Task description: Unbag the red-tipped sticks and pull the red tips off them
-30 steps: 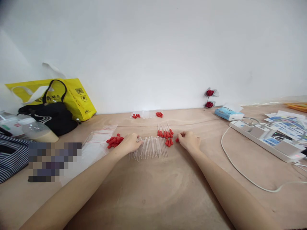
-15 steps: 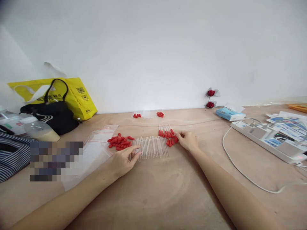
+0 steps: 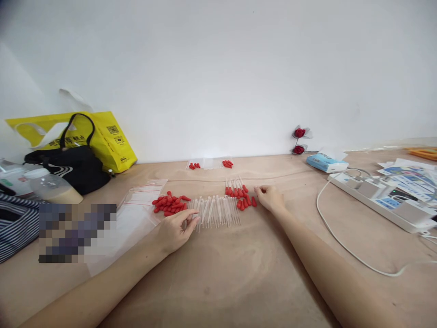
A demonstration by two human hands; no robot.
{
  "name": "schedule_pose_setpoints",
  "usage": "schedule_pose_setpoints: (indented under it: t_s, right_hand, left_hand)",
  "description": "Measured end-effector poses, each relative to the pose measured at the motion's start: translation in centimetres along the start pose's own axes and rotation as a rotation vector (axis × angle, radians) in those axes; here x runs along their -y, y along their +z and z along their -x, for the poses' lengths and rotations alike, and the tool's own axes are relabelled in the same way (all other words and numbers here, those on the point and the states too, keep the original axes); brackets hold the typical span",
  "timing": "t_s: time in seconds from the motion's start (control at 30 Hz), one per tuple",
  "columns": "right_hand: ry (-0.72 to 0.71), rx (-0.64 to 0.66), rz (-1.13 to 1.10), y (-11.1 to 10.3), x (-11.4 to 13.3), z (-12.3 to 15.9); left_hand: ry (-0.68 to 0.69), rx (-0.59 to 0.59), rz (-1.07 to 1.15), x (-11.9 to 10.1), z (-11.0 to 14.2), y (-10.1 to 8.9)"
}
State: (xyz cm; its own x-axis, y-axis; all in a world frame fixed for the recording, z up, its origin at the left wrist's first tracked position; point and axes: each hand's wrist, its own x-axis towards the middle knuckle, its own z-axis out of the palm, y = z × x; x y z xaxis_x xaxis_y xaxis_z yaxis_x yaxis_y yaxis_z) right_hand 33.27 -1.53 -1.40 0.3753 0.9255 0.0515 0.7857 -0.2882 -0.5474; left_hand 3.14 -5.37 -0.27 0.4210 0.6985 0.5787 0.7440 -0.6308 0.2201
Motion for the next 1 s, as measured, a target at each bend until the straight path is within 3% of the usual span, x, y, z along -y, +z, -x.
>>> schedule_pose_setpoints:
  t_s: [0.43,0.63,0.73,0.8,0.87,1.0]
  right_hand:
    - [0.046,0.127,0.103,1.4,3.9,-4.7]
    - [-0.062,0.054,0.117,-0.3,4.6,-2.8]
    - [-0.231,-0.031,0.094,-0.6,4.8,0.9]
    - [-0.625,-0.189,0.133,-0.1,4.6,3.9]
    - [-0.915,-0.355,0.166,0.8,4.5,6.6]
    - [-1.156,-0.503,0.194,2.4,4.6,9.3]
  left_hand:
    - [-0.027,0.041,0.036,0.4,0.1,0.1]
    - [0.066,-0.051,0.007,0.4,-0.1,0.0]
    - [0.128,-0.128,-0.037,0.3,-0.3,-0.1]
    - [0.170,-0.201,-0.090,0.1,-0.3,-0.3]
    - [0.225,-0.266,-0.157,-0.4,-0.4,-0.5]
    - [0.376,-0.305,-0.229,-1.4,-0.3,-0.4]
